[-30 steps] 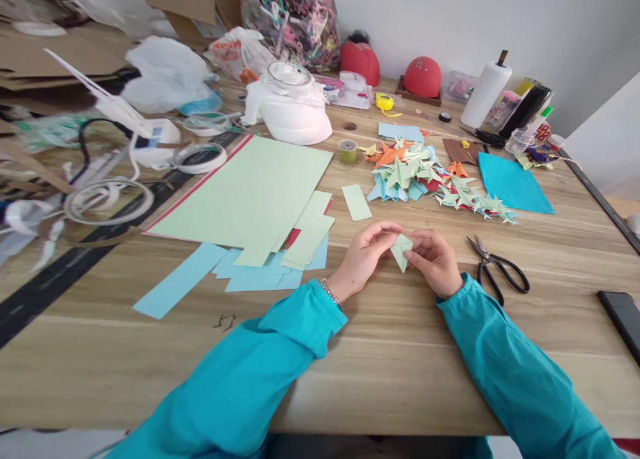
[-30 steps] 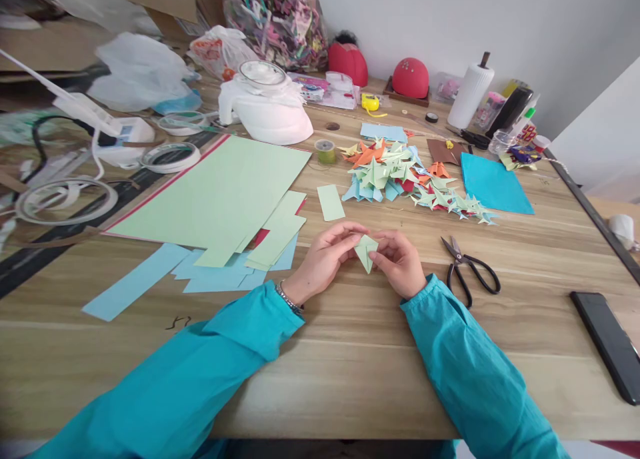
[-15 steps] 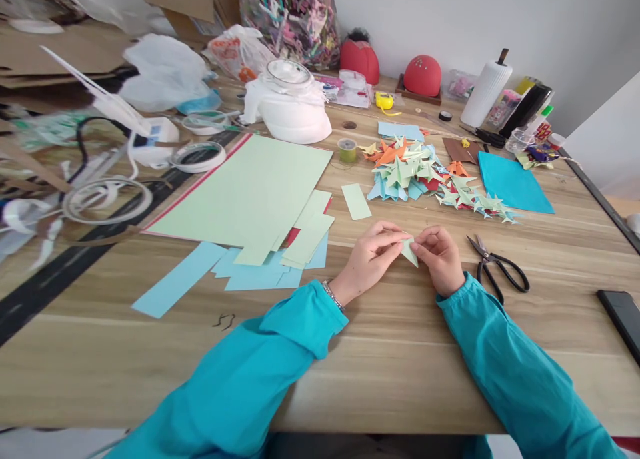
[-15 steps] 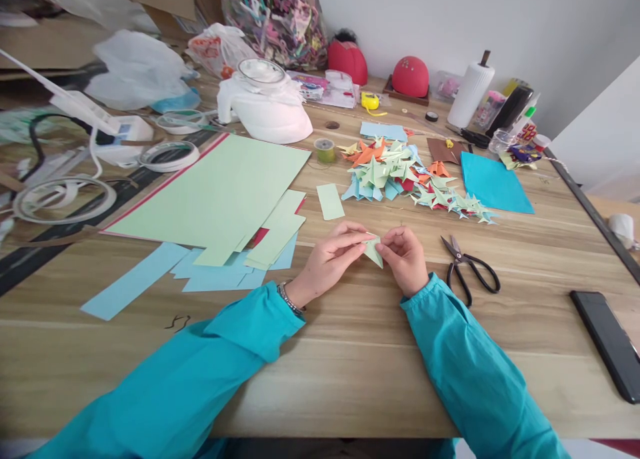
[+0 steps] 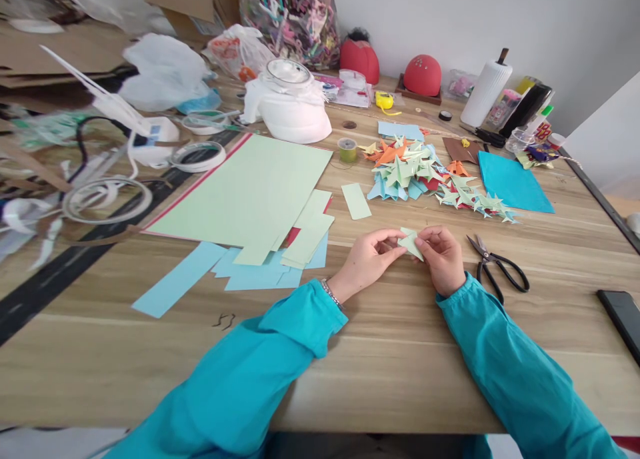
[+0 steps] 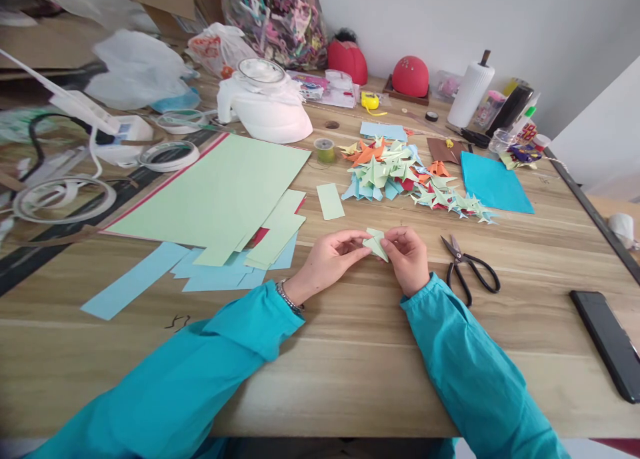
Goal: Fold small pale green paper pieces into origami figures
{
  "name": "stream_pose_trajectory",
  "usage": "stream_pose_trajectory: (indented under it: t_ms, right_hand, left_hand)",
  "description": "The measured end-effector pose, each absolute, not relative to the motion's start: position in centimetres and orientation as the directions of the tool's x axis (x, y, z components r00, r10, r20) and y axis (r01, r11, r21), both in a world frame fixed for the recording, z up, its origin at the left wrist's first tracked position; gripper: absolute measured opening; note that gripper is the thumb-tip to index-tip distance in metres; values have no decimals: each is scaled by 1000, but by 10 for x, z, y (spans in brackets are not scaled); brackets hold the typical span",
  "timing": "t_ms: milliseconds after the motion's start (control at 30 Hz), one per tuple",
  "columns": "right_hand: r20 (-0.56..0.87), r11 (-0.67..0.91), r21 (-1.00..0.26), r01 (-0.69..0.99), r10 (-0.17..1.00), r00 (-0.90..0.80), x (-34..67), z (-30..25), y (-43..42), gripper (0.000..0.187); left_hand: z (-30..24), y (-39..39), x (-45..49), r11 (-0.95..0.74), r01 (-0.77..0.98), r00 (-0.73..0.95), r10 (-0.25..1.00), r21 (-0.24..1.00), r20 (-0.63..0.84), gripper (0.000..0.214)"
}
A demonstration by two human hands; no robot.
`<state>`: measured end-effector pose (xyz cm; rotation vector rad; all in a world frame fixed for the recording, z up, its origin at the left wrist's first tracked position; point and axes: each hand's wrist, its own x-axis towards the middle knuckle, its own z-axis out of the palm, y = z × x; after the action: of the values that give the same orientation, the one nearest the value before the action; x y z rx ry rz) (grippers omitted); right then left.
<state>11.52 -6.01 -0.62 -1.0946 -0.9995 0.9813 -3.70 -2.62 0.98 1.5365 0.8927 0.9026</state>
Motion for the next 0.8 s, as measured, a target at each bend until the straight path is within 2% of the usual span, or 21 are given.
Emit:
stream_pose_trajectory:
  t_ms: [167, 400, 633, 800]
  right_hand:
    - [138, 163, -983, -89, 961, 242, 115, -7, -60, 21]
    - [151, 150, -989, 18, 979, 135, 115, -5, -64, 22]
    - [154, 150, -985, 79, 987, 48, 119, -11, -65, 24]
    - [148, 143, -986, 81, 987, 62, 118, -8, -65, 20]
  left_hand:
    - [7, -23, -38, -127, 46, 447, 890, 991, 93, 22]
    - [11, -23, -40, -121, 0, 490, 866, 993, 105, 11]
    - [14, -25, -39, -136, 29, 493, 864, 990, 104, 22]
    - [10, -25, -39, -120, 32, 478, 874, 992, 91, 6]
